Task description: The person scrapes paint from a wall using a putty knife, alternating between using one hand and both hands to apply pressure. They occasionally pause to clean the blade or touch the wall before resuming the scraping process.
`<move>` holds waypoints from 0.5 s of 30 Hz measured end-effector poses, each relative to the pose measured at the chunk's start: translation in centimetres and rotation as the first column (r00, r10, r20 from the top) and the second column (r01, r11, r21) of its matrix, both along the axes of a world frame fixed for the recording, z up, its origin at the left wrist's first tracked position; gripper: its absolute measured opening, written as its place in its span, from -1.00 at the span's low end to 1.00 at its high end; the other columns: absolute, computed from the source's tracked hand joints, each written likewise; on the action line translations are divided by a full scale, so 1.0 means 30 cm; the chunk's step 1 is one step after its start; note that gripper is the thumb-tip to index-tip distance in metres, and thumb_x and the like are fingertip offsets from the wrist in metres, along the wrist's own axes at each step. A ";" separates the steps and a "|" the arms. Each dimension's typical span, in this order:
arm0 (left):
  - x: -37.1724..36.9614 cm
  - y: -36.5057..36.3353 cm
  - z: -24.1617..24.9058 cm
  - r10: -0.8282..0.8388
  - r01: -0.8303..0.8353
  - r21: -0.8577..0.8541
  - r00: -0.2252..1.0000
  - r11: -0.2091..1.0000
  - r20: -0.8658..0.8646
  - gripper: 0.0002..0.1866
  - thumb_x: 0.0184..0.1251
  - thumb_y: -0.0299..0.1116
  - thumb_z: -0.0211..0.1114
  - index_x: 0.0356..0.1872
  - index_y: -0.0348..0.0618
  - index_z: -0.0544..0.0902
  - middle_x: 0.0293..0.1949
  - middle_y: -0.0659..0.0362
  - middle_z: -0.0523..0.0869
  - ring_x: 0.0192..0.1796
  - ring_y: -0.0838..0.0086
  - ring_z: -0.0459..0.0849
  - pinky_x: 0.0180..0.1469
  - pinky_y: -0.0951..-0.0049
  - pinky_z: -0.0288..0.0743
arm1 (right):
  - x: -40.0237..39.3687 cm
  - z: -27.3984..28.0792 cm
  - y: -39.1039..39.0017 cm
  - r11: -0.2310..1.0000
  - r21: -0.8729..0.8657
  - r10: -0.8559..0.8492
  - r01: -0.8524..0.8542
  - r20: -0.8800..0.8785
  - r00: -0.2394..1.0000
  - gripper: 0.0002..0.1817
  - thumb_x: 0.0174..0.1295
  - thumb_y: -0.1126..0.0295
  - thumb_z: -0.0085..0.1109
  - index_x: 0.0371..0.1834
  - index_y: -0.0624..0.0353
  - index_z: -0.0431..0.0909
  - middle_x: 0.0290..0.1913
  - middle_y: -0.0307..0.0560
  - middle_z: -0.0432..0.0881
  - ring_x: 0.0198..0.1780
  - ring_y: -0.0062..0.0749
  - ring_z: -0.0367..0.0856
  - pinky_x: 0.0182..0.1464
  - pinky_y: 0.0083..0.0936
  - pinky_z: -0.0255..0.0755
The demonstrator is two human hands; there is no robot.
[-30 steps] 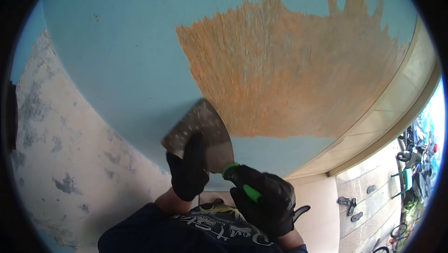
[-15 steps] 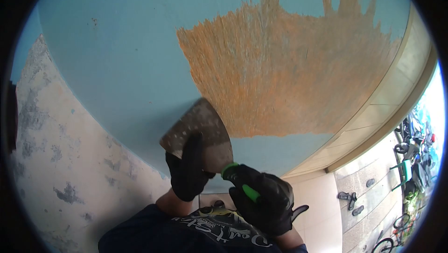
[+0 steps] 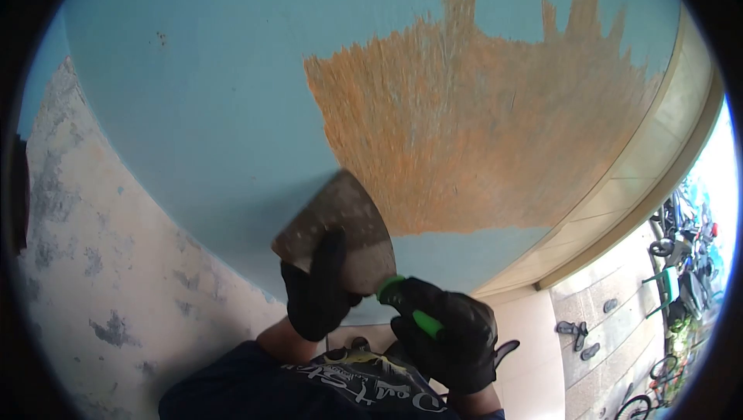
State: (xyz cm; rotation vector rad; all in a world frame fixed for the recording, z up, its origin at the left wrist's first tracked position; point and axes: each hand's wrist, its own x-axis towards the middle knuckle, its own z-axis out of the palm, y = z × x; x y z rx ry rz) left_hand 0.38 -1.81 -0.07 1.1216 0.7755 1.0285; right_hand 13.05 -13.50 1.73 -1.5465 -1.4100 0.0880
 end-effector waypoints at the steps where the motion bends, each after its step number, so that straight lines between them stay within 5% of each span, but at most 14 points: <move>1: 0.007 0.005 -0.005 0.010 -0.011 0.064 1.000 0.998 0.009 -0.55 0.42 -0.01 0.27 -0.07 -0.30 0.61 -0.40 0.09 0.71 -0.52 0.47 0.71 -0.54 0.43 0.59 | 0.023 -0.036 -0.014 0.999 -0.019 0.029 -0.029 0.003 1.000 -0.57 -0.08 0.52 0.48 -0.04 0.20 0.69 -0.17 0.01 0.79 -0.22 -0.21 0.80 -0.16 -0.39 0.64; 8: 0.029 0.031 -0.104 0.056 -0.077 0.401 0.996 0.913 0.063 -0.54 0.44 -0.05 0.26 0.03 -0.30 0.57 -0.32 0.05 0.73 -0.46 0.40 0.75 -0.49 0.37 0.61 | 0.012 -0.034 -0.010 0.999 0.032 0.040 -0.037 -0.077 0.996 -0.54 -0.17 0.58 0.46 -0.07 0.38 0.66 -0.23 0.07 0.78 -0.21 -0.23 0.79 -0.12 -0.40 0.63; 11: 0.006 0.046 -0.129 0.113 -0.021 0.672 0.989 0.740 -0.094 -0.53 0.44 -0.07 0.26 0.10 -0.30 0.54 -0.27 0.03 0.73 -0.40 0.38 0.76 -0.47 0.37 0.64 | 0.025 -0.026 -0.013 0.998 0.016 0.066 -0.065 -0.068 0.995 -0.54 -0.15 0.57 0.45 -0.07 0.36 0.66 -0.22 0.08 0.78 -0.19 -0.22 0.79 -0.11 -0.39 0.64; 13: -0.005 0.051 -0.106 0.586 0.032 0.997 0.807 0.076 -0.070 -0.50 0.42 -0.04 0.28 0.08 -0.31 0.54 -0.23 0.03 0.73 -0.37 0.37 0.78 -0.46 0.37 0.67 | 0.038 -0.024 -0.031 0.996 -0.049 0.072 -0.078 -0.105 0.992 -0.56 -0.13 0.58 0.45 -0.08 0.35 0.66 -0.21 0.10 0.77 -0.18 -0.21 0.79 -0.10 -0.39 0.63; 14: 0.006 0.033 -0.116 0.587 0.026 0.996 0.806 0.085 -0.071 -0.50 0.42 -0.04 0.28 0.08 -0.31 0.54 -0.23 0.03 0.73 -0.37 0.37 0.78 -0.46 0.37 0.67 | 0.036 -0.030 -0.034 0.995 -0.059 0.074 -0.080 -0.099 0.992 -0.56 -0.13 0.58 0.45 -0.08 0.35 0.66 -0.21 0.10 0.77 -0.18 -0.21 0.79 -0.10 -0.39 0.63; 15: 0.022 0.013 -0.122 0.355 -0.077 0.867 0.928 0.493 -0.119 -0.50 0.42 -0.03 0.28 0.06 -0.31 0.55 -0.24 0.03 0.73 -0.37 0.38 0.78 -0.46 0.38 0.67 | 0.027 -0.040 -0.030 0.997 -0.045 0.056 -0.059 -0.077 0.995 -0.55 -0.14 0.58 0.44 -0.07 0.36 0.66 -0.21 0.09 0.77 -0.19 -0.21 0.79 -0.10 -0.39 0.63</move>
